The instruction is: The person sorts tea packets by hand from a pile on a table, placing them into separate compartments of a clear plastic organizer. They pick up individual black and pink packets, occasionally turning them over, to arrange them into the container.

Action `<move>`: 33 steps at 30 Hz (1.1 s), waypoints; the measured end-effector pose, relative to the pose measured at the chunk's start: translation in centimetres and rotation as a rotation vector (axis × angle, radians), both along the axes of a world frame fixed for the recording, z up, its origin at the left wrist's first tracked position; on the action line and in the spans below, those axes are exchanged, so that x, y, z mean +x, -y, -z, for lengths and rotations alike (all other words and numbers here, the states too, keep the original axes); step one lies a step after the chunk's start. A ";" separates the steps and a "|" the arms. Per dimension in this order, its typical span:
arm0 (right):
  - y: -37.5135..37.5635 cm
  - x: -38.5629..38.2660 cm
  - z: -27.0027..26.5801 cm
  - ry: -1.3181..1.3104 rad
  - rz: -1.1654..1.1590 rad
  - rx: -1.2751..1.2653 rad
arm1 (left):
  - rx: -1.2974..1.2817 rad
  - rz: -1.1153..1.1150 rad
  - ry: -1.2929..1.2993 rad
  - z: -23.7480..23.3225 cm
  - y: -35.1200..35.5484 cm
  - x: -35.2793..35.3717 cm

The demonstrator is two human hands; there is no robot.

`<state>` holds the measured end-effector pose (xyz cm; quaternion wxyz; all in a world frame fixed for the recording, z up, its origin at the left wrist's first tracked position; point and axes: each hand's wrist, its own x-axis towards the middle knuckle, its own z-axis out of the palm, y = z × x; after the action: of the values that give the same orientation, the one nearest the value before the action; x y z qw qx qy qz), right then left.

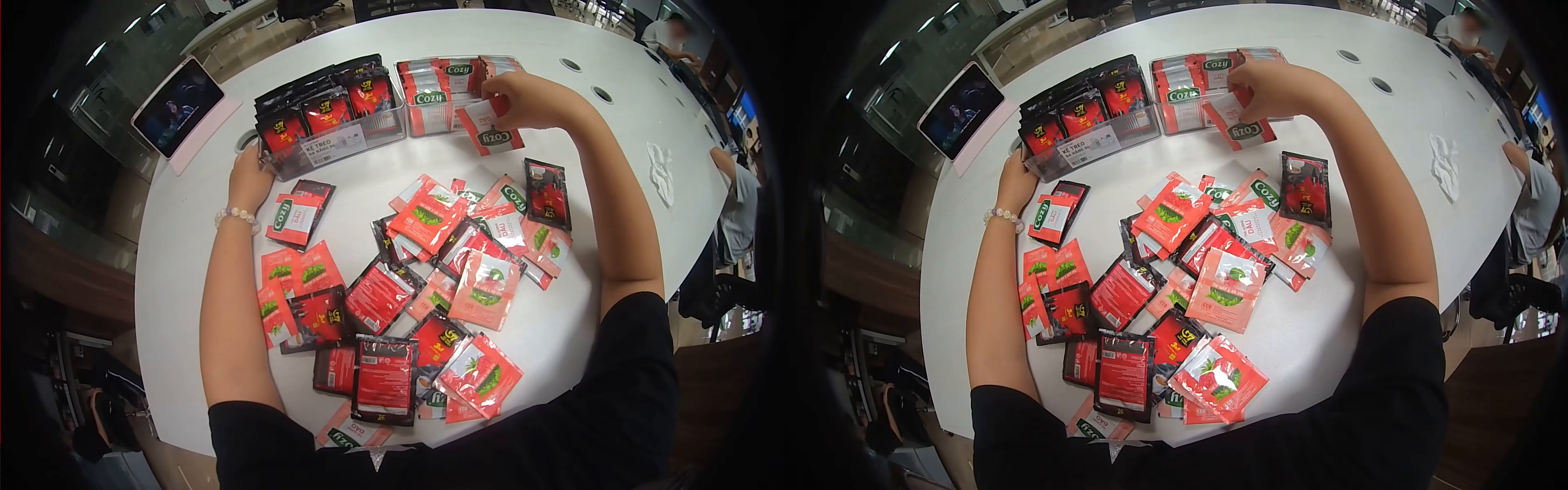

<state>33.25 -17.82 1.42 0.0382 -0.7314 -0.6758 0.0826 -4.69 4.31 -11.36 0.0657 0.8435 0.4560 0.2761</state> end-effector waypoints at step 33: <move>-0.1 -1.1 1.1 -0.136 -0.064 0.240 | 0.076 0.025 0.015 0.4 -0.1 0.0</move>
<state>32.16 -17.76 0.30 0.1686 -0.6925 -0.6995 0.0519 -4.66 4.40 -11.78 0.0403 0.8489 0.4341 0.2989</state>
